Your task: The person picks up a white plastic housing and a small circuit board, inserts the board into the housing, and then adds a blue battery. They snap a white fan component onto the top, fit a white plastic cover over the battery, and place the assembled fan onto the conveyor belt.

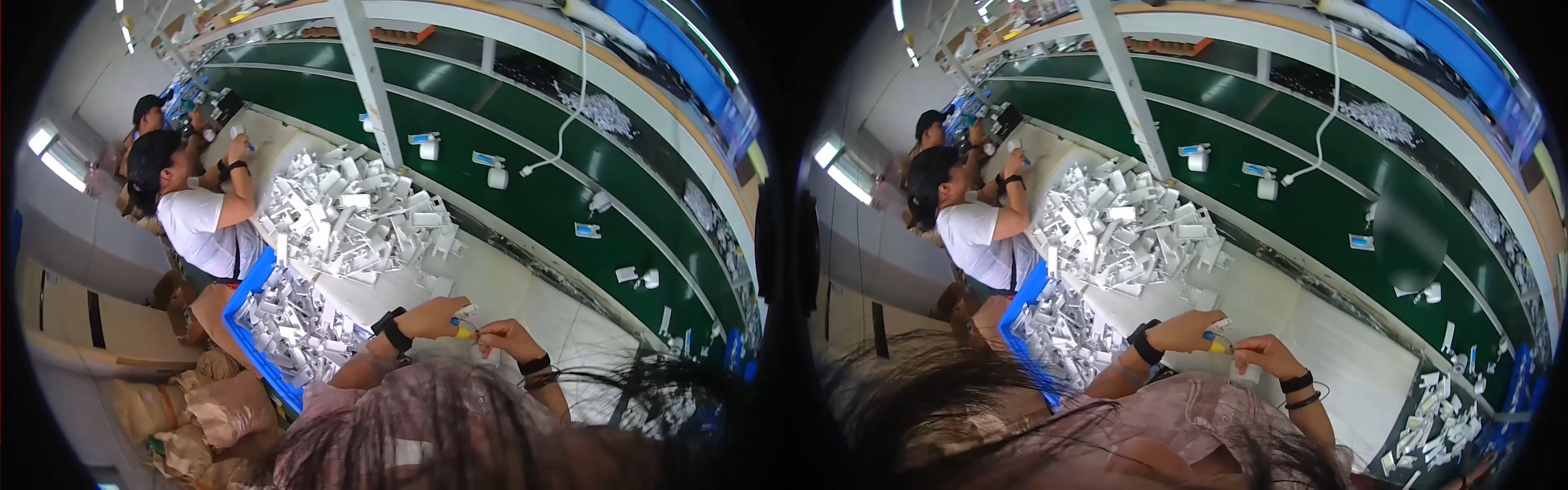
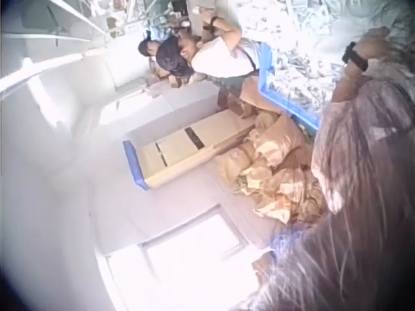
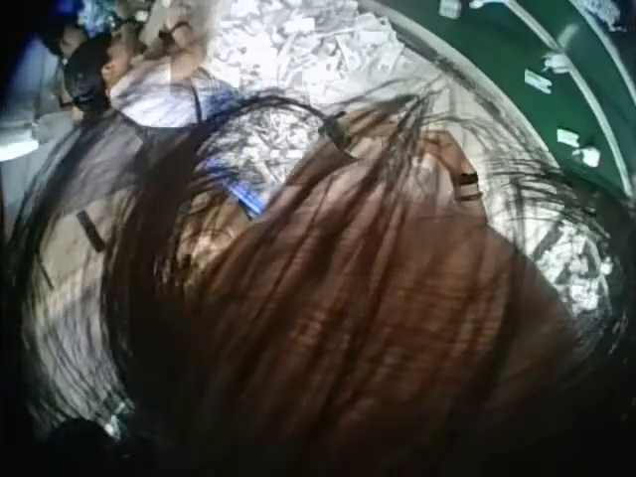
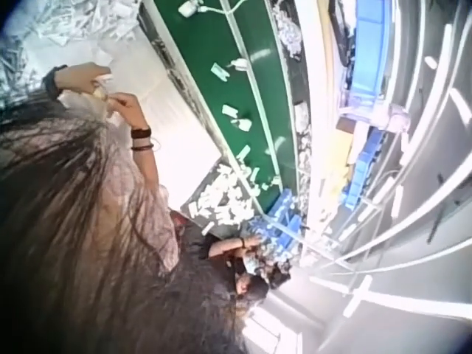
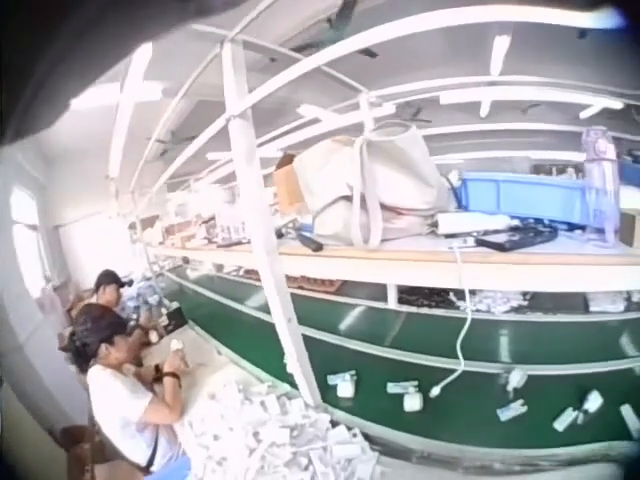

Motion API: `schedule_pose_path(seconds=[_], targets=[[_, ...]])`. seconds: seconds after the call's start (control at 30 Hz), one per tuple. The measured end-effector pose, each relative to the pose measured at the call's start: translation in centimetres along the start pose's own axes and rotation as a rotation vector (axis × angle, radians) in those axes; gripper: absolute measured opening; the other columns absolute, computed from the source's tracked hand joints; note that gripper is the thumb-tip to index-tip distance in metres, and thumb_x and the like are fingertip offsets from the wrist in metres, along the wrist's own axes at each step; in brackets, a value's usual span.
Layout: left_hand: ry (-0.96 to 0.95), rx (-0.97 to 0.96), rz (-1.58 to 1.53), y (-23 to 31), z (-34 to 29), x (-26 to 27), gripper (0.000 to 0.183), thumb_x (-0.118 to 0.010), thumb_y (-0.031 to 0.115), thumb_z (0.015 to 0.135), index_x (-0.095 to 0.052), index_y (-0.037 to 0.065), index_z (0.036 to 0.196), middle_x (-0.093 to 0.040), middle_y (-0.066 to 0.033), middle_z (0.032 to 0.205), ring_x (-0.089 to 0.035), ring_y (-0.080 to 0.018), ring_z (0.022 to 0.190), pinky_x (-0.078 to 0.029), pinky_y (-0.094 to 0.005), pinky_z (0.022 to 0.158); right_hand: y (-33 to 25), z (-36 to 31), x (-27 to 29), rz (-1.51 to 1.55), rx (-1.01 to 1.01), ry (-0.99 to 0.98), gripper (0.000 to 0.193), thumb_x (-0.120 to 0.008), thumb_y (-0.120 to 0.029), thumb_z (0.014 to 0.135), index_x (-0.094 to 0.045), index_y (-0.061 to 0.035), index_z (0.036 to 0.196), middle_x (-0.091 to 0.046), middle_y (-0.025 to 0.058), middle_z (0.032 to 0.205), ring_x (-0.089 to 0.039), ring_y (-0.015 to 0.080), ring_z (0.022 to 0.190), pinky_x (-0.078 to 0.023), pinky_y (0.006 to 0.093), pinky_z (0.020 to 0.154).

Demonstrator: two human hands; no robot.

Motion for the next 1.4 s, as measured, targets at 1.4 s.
schedule_pose_path(seconds=[1.4], targets=[[0.153, -0.093, -0.563, 5.1, 3.2, -3.3, 0.040, -0.034, -0.004, 0.082, -0.039, -0.001, 0.122, -0.053, -0.0072, 0.078, -0.052, -0.0130, 0.064, -0.045, -0.0262, 0.061, -3.6, -1.2, -1.7, -0.941, 0.859, 0.960, 0.024, -0.076, 0.000, 0.069, -0.070, -0.0093, 0.090, -0.057, 0.0054, 0.088, -0.053, 0.0276, 0.090, -0.047, 0.0364, 0.078]])
Point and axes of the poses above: each hand's wrist, its own z-axis towards the middle knuckle, its own x-axis out of the back of the hand, y = z × x, the point moved 1 cm from there along z, towards the middle knuckle
